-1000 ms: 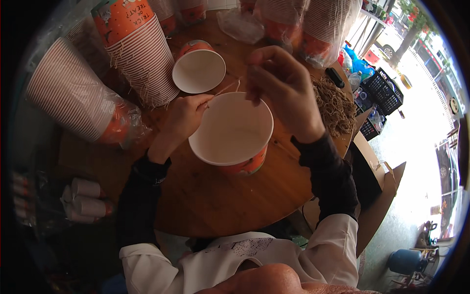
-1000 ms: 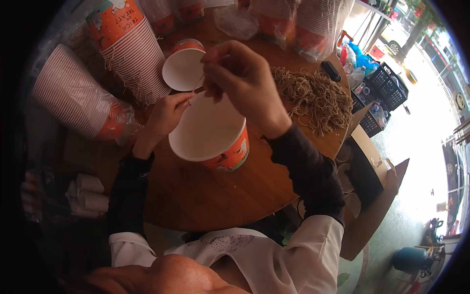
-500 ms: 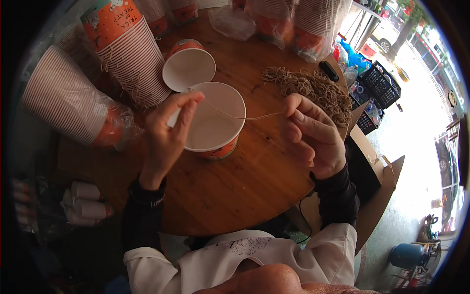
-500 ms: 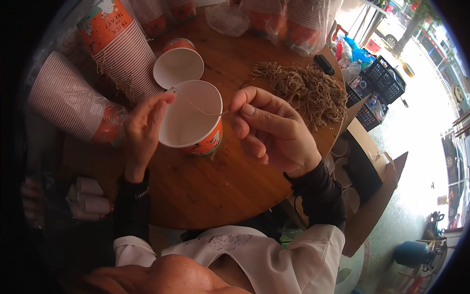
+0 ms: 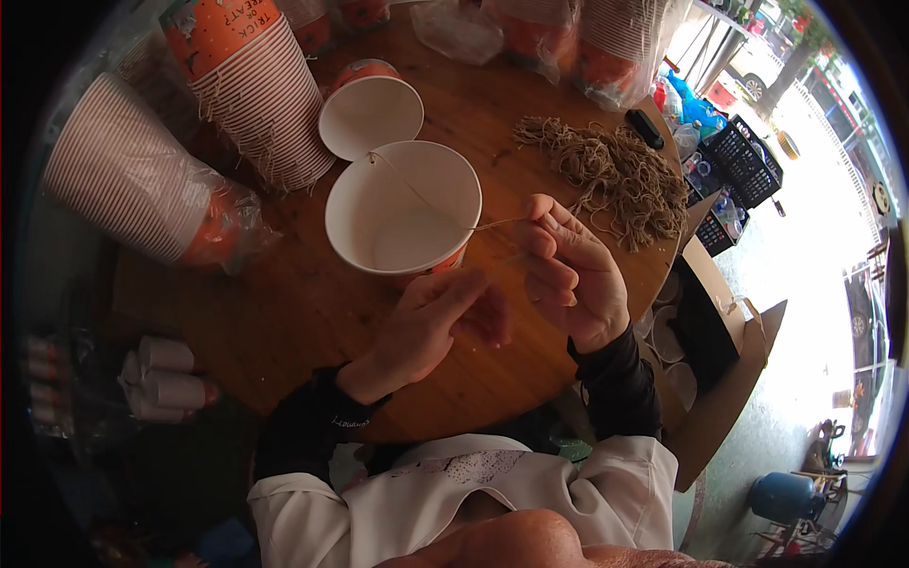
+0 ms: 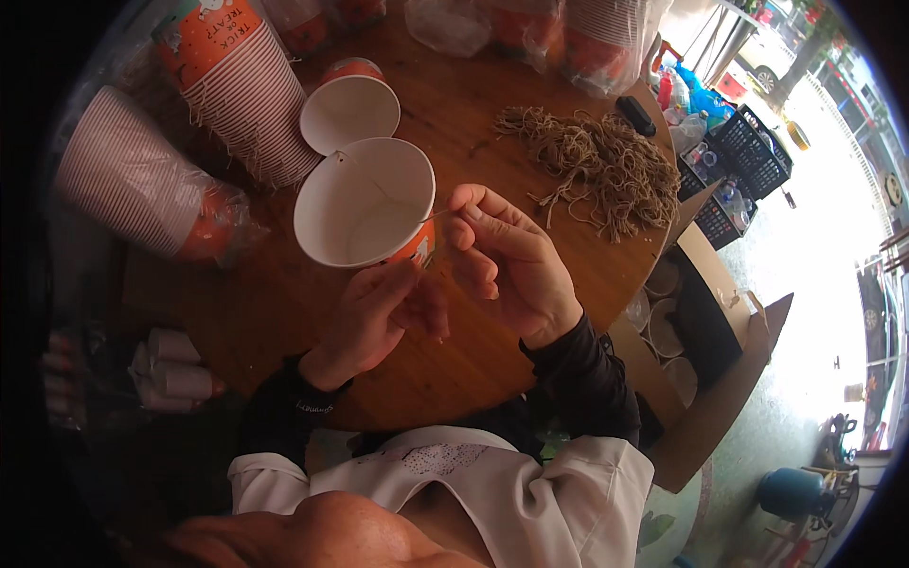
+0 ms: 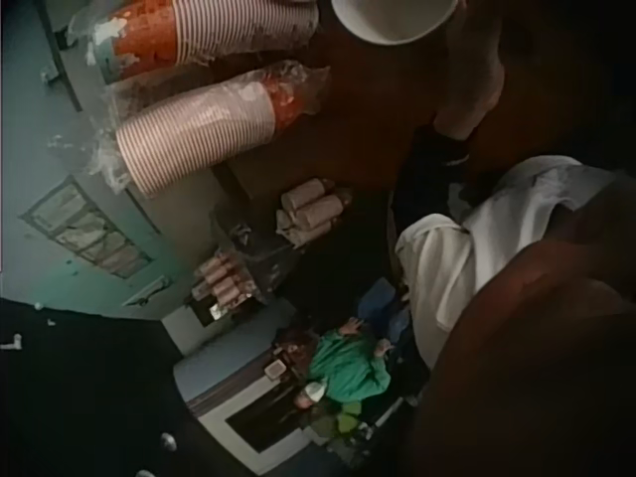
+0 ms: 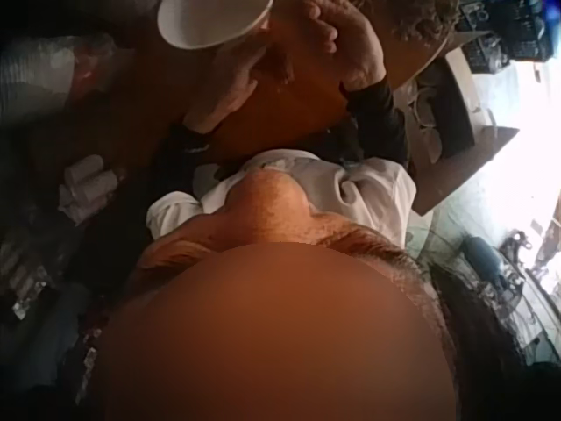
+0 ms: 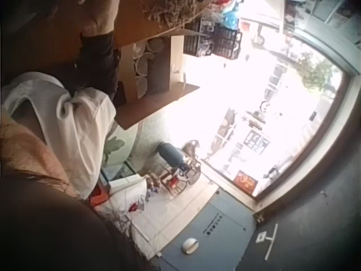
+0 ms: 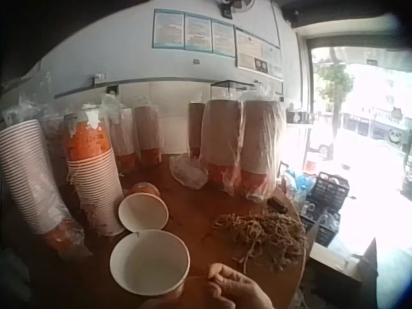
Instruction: Attaching twine handles to paper buckets by threading them through pre-punched holes and tying knots.
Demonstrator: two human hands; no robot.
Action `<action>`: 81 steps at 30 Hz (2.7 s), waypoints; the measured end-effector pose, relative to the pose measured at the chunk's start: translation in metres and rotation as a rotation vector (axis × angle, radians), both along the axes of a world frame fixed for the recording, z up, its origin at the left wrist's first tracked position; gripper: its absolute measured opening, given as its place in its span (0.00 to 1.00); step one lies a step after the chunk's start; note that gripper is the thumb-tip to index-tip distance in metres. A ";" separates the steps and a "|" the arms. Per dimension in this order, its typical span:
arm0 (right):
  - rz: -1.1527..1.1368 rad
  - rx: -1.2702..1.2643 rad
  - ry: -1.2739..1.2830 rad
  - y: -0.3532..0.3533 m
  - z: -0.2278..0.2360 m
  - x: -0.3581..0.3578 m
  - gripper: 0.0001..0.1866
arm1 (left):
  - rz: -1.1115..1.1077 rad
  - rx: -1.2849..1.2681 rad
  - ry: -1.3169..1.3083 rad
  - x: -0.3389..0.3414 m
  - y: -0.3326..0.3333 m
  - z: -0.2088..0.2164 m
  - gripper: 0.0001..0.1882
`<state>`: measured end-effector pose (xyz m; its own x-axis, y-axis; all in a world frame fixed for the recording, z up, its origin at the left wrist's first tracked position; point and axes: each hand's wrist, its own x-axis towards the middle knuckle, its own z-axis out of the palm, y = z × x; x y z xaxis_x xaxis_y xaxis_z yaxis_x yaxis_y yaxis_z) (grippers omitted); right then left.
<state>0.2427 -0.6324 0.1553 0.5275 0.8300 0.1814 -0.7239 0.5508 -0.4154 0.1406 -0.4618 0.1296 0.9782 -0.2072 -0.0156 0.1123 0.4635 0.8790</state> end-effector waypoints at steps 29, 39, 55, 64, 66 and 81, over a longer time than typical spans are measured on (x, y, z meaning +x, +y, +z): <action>-0.110 -0.697 -0.664 0.002 -0.063 -0.035 0.05 | 0.243 1.432 -0.801 -0.016 0.014 0.008 0.11; -0.321 -0.744 -0.357 0.039 -0.054 -0.046 0.08 | 0.538 1.711 -0.814 -0.005 0.042 0.020 0.19; -0.469 -0.751 -0.512 0.064 -0.068 -0.038 0.08 | 0.512 1.681 -0.775 0.006 0.048 0.006 0.17; -0.492 -0.730 -0.477 0.070 -0.058 -0.038 0.09 | 0.479 1.685 -0.763 0.003 0.048 0.009 0.17; -0.505 -0.733 -0.486 0.069 -0.057 -0.038 0.10 | 0.453 1.678 -0.764 0.003 0.048 0.013 0.17; -0.439 -0.846 -0.482 0.062 -0.043 -0.039 0.11 | -0.129 1.181 -0.266 0.045 0.077 0.044 0.06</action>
